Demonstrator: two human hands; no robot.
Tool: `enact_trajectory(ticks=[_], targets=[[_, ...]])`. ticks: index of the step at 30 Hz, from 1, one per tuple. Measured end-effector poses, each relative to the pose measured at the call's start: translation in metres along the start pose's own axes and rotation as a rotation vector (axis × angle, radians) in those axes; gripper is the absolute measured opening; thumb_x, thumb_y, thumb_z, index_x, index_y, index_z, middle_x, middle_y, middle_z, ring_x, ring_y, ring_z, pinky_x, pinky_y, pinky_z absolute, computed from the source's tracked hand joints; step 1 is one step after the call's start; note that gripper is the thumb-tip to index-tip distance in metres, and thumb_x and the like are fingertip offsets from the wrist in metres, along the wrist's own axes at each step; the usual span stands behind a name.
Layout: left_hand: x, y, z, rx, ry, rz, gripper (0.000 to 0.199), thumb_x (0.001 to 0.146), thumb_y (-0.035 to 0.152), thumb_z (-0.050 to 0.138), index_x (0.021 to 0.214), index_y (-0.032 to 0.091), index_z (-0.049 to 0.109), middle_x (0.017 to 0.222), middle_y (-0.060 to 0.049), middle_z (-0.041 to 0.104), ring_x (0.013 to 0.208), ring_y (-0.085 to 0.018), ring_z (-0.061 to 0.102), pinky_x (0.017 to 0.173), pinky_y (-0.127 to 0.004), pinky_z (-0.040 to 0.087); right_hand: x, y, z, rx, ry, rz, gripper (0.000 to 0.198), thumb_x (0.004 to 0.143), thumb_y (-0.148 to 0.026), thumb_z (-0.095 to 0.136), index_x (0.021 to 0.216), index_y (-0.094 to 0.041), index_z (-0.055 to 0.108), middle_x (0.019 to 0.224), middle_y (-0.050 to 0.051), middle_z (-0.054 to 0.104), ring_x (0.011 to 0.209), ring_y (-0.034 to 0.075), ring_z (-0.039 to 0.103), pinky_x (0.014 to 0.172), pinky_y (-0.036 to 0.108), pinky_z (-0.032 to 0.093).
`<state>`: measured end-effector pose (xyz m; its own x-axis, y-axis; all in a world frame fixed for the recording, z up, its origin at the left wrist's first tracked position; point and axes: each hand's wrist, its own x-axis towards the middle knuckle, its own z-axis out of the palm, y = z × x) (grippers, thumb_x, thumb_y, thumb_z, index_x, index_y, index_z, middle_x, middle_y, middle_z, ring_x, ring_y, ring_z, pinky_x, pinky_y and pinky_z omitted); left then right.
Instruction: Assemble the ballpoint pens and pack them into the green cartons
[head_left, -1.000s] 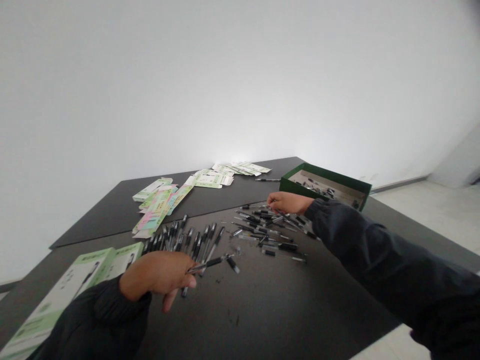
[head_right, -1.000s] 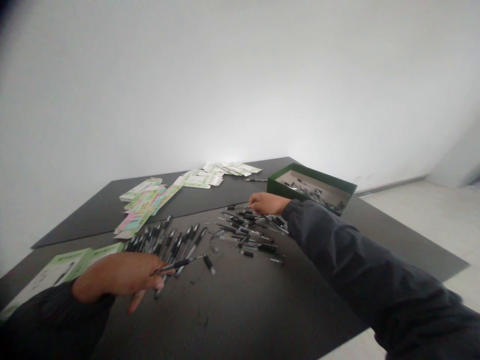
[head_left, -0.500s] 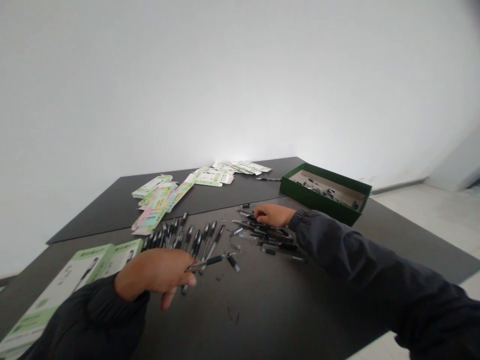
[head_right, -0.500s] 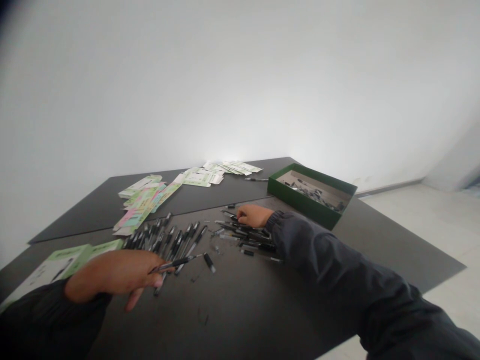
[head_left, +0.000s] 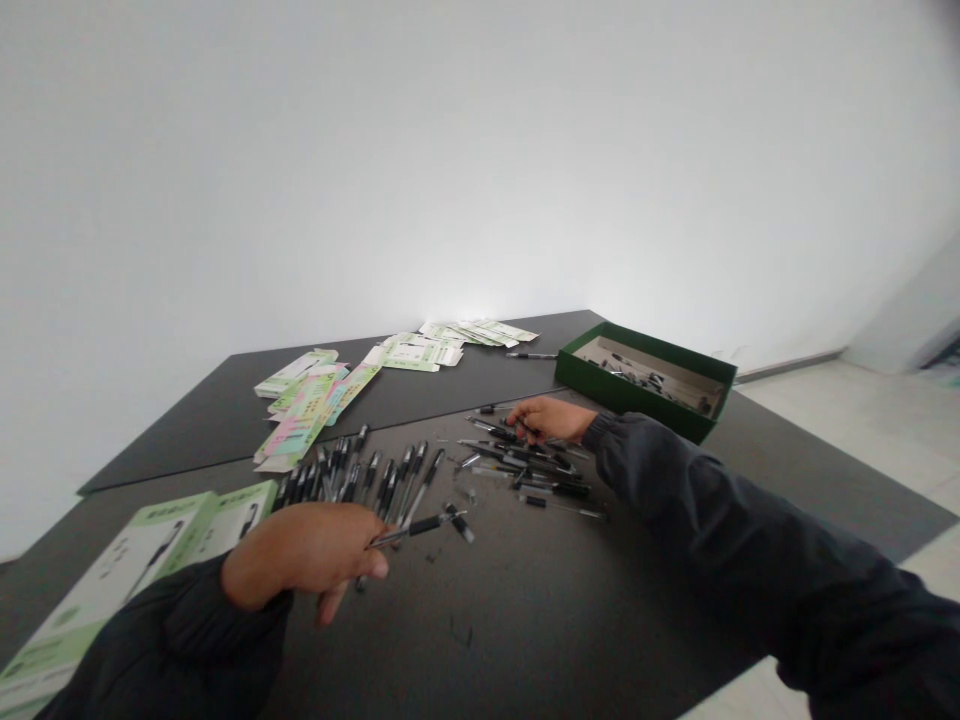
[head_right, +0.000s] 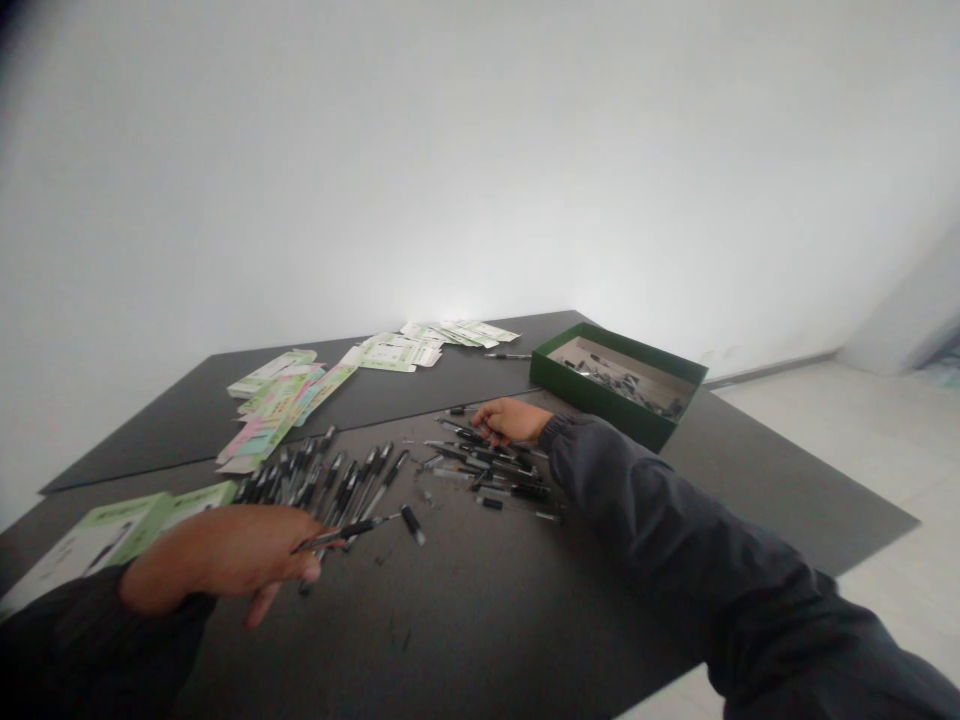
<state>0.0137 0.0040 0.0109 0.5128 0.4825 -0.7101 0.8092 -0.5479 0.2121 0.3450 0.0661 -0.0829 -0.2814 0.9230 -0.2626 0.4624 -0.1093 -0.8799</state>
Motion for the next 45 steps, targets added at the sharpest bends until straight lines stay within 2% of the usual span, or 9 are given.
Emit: enact_trajectory(ticks=[6,12,16,21,24,27,36,41,45], targets=[[-0.004,0.004,-0.001,0.019,0.015,-0.017,0.026,0.085,0.027,0.040,0.095,0.013,0.061,0.064,-0.009,0.071,0.069,-0.019,0.068,0.058,-0.021,0.046,0.004,0.007,-0.004,0.231,-0.035,0.002,0.032,0.064,-0.005,0.045,0.092,-0.016,0.057,0.070,0.000,0.062,0.053,0.008,0.054,0.047,0.017,0.042],[-0.005,0.006,-0.001,0.019,-0.005,-0.034,0.027,0.086,0.026,0.039,0.096,0.011,0.060,0.067,-0.012,0.071,0.071,-0.020,0.068,0.062,-0.022,0.046,-0.004,0.001,-0.004,0.393,-0.048,0.031,0.033,0.063,-0.005,0.045,0.093,-0.015,0.056,0.072,0.003,0.063,0.054,0.010,0.056,0.049,0.021,0.044],[-0.004,0.006,0.000,0.001,0.012,-0.025,0.026,0.084,0.027,0.039,0.093,0.013,0.059,0.064,-0.010,0.071,0.066,-0.020,0.067,0.059,-0.022,0.045,-0.005,0.003,-0.005,0.356,-0.053,0.006,0.031,0.068,-0.007,0.048,0.097,-0.015,0.053,0.072,0.002,0.063,0.054,0.011,0.057,0.049,0.022,0.045],[-0.004,0.006,0.000,0.011,-0.008,-0.004,0.028,0.085,0.027,0.038,0.094,0.011,0.059,0.066,-0.011,0.071,0.067,-0.019,0.067,0.059,-0.021,0.046,-0.005,0.007,-0.006,0.111,0.017,-0.074,0.025,0.073,-0.010,0.052,0.097,-0.016,0.049,0.067,-0.002,0.062,0.045,0.007,0.050,0.042,0.017,0.039],[-0.003,0.005,0.001,0.027,0.001,0.006,0.029,0.085,0.027,0.038,0.095,0.011,0.060,0.065,-0.011,0.071,0.069,-0.019,0.067,0.060,-0.021,0.046,-0.006,0.008,-0.005,0.048,0.022,-0.076,0.019,0.074,-0.012,0.054,0.092,-0.016,0.049,0.067,-0.001,0.062,0.044,0.006,0.049,0.041,0.016,0.038],[-0.002,0.005,0.002,0.029,-0.007,-0.006,0.029,0.085,0.028,0.038,0.095,0.011,0.060,0.066,-0.011,0.071,0.069,-0.019,0.068,0.061,-0.020,0.046,-0.007,0.010,-0.005,0.108,0.006,-0.028,0.017,0.076,-0.012,0.052,0.092,-0.016,0.049,0.069,0.000,0.063,0.047,0.007,0.052,0.043,0.017,0.041],[-0.001,0.001,0.003,0.000,-0.004,0.006,0.026,0.085,0.029,0.038,0.090,0.013,0.059,0.064,-0.010,0.071,0.066,-0.020,0.068,0.058,-0.021,0.045,-0.016,0.008,-0.006,0.485,-0.097,0.037,0.021,0.073,-0.011,0.049,0.094,-0.016,0.049,0.077,0.006,0.065,0.054,0.012,0.059,0.048,0.022,0.046],[-0.001,0.002,0.003,-0.016,-0.005,-0.002,0.026,0.085,0.028,0.038,0.092,0.013,0.058,0.066,-0.012,0.071,0.067,-0.019,0.068,0.060,-0.021,0.045,-0.020,0.003,-0.004,0.490,-0.097,0.043,0.021,0.073,-0.010,0.049,0.094,-0.016,0.048,0.082,0.008,0.065,0.058,0.013,0.061,0.051,0.025,0.049],[-0.002,0.005,0.002,0.012,0.003,-0.012,0.025,0.085,0.027,0.039,0.090,0.014,0.059,0.064,-0.011,0.071,0.067,-0.019,0.067,0.059,-0.021,0.045,-0.019,0.004,-0.002,0.358,-0.029,0.014,0.020,0.074,-0.014,0.053,0.094,-0.017,0.047,0.080,0.005,0.066,0.054,0.011,0.058,0.049,0.022,0.047]])
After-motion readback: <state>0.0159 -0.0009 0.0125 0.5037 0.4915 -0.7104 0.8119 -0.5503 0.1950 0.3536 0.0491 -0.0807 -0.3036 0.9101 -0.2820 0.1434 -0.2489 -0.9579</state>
